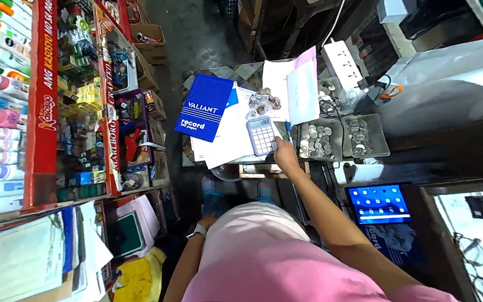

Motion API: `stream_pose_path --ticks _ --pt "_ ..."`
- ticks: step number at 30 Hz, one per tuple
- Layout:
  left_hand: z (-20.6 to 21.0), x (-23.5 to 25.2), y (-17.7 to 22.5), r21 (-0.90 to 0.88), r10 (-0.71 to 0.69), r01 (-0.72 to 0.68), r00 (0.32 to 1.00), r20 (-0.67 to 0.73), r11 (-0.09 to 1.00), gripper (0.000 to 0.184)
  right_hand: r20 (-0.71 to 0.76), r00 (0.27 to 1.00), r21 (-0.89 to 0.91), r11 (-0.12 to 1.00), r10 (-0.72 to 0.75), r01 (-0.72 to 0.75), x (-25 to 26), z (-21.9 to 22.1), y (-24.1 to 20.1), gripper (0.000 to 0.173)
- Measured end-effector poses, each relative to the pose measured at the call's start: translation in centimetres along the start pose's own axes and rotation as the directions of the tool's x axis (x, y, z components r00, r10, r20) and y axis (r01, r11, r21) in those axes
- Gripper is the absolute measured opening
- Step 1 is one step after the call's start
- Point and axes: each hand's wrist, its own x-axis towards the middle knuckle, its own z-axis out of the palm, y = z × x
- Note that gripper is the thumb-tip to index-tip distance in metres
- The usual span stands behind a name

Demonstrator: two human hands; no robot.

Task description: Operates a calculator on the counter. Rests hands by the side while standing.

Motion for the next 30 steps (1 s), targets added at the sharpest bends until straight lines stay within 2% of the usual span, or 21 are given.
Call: stream_pose_path --ticks 5,10,17,21,30 --pt "1.5 2.5 -2.0 -0.122 -0.006 0.001 0.999 -0.047 0.993 0.051 -0.019 0.999 -0.001 0.999 -0.047 0.047 0.3 0.3 0.5 0.049" --pt "1.6 2.8 -2.3 -0.121 -0.01 0.004 0.999 -0.052 0.993 0.052 -0.011 0.999 0.003 0.999 -0.031 0.031 0.4 0.2 0.3 0.049" --pt "0.4 0.6 -0.5 -0.081 -0.041 0.038 0.999 -0.032 0.996 0.053 -0.023 1.0 0.021 1.0 -0.003 0.003 0.2 0.0 0.1 0.05" --pt "0.1 0.1 -0.1 -0.06 -0.037 0.036 0.999 -0.013 0.998 0.052 -0.028 0.999 0.001 0.999 -0.046 0.046 0.3 0.4 0.6 0.053" --pt "1.3 2.6 -1.9 -0.091 -0.029 0.026 0.999 -0.03 0.995 0.05 0.016 0.999 -0.03 0.999 -0.034 0.034 0.4 0.0 0.3 0.05"
